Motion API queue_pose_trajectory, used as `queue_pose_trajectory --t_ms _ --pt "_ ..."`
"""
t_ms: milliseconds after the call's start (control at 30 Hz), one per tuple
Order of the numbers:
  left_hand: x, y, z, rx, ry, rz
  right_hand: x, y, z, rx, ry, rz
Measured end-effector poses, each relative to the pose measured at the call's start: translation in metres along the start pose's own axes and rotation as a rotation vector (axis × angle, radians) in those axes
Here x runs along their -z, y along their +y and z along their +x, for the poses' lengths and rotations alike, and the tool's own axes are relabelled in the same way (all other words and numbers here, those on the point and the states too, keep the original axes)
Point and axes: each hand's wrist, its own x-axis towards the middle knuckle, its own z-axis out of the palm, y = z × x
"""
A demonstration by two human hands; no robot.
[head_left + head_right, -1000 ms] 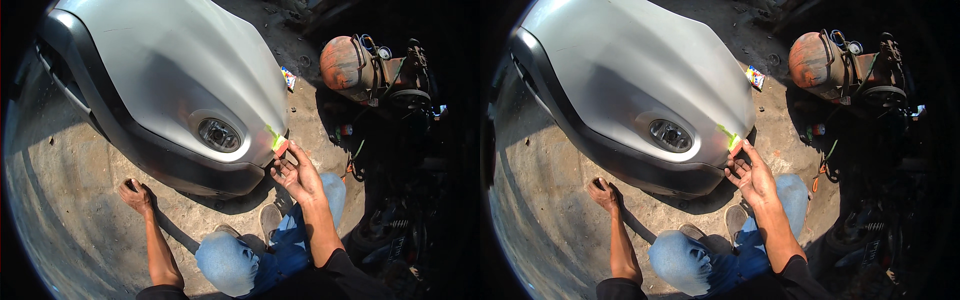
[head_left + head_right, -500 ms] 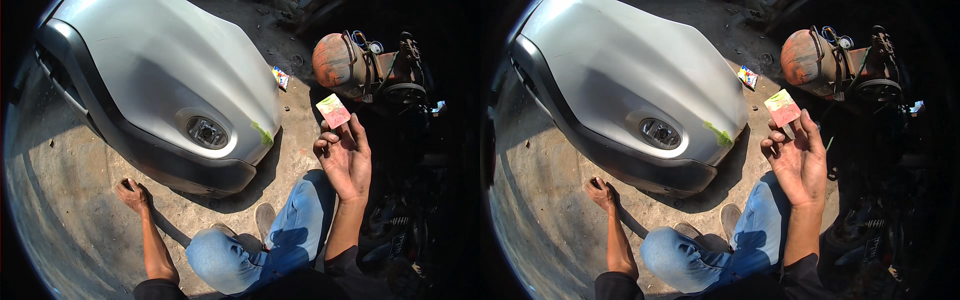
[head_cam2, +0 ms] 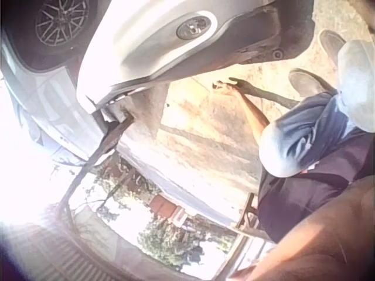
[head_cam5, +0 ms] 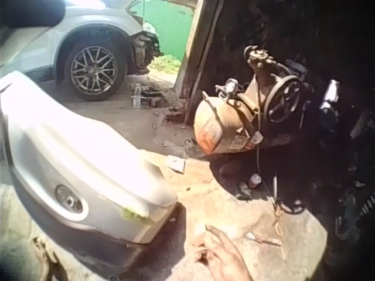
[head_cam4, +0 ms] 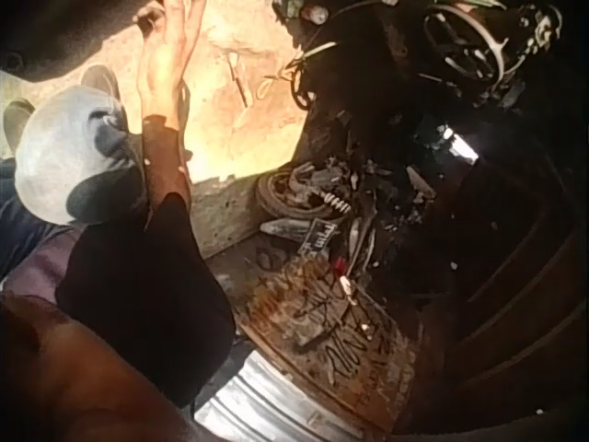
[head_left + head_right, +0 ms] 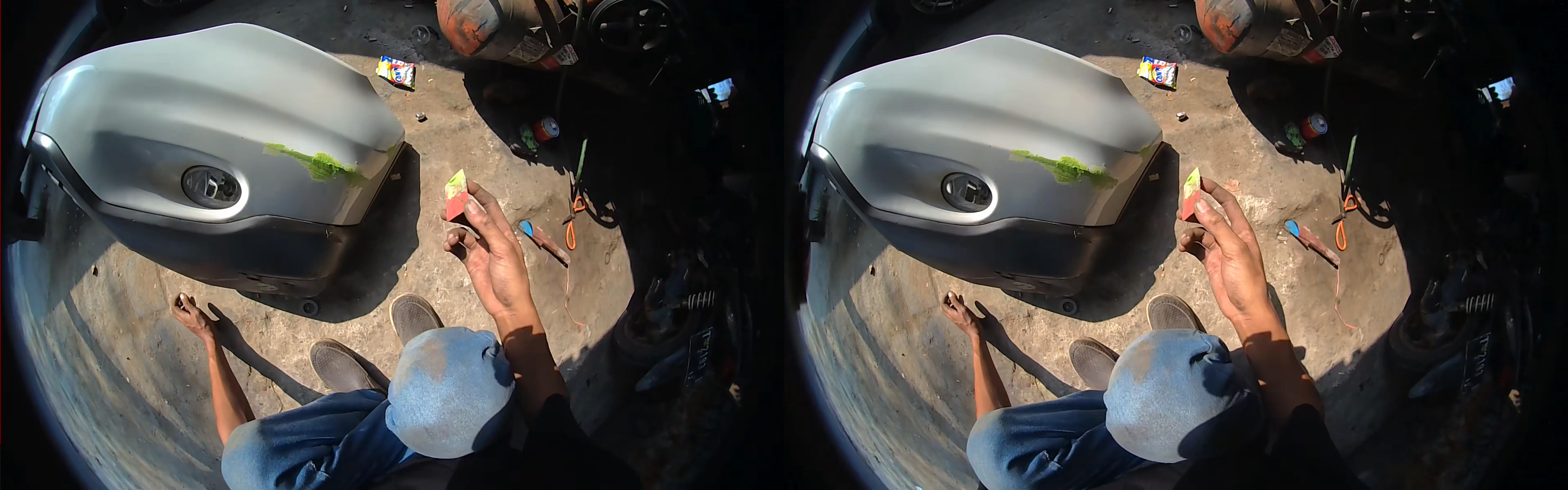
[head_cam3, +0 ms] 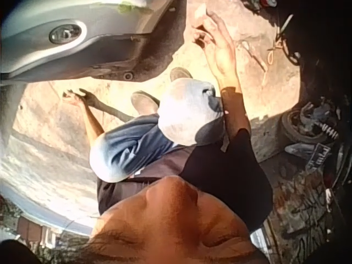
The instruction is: Applying and smoothing green putty or body filler to a motorcycle fairing using a plastic applicator.
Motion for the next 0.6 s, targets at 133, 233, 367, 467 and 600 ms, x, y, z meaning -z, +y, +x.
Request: queue_pose_trajectory --t_ms 133,233,367,467,600 --pt "-0.012 0.026 -0.066 0.034 -0.064 -0.150 0.006 0.060 0.035 0.240 -0.018 -0.374" --pt "-0.013 0.034 -0.110 -0.027 -0.072 -0.027 -0.010 0.107 0.055 0.564 0.000 -0.708" --pt "-0.004 0.026 -0.133 -0.001 -0.119 0.000 -0.043 0.137 0.065 0.780 -0.085 -0.771" --pt "0.003 0.014 -0.125 -0.071 -0.153 0.069 -0.051 0.149 0.074 0.797 -0.067 -0.794" --pt "0.007 0.015 -0.109 -0.013 -0.293 0.125 -0.055 0.152 0.084 0.846 -0.029 -0.795"
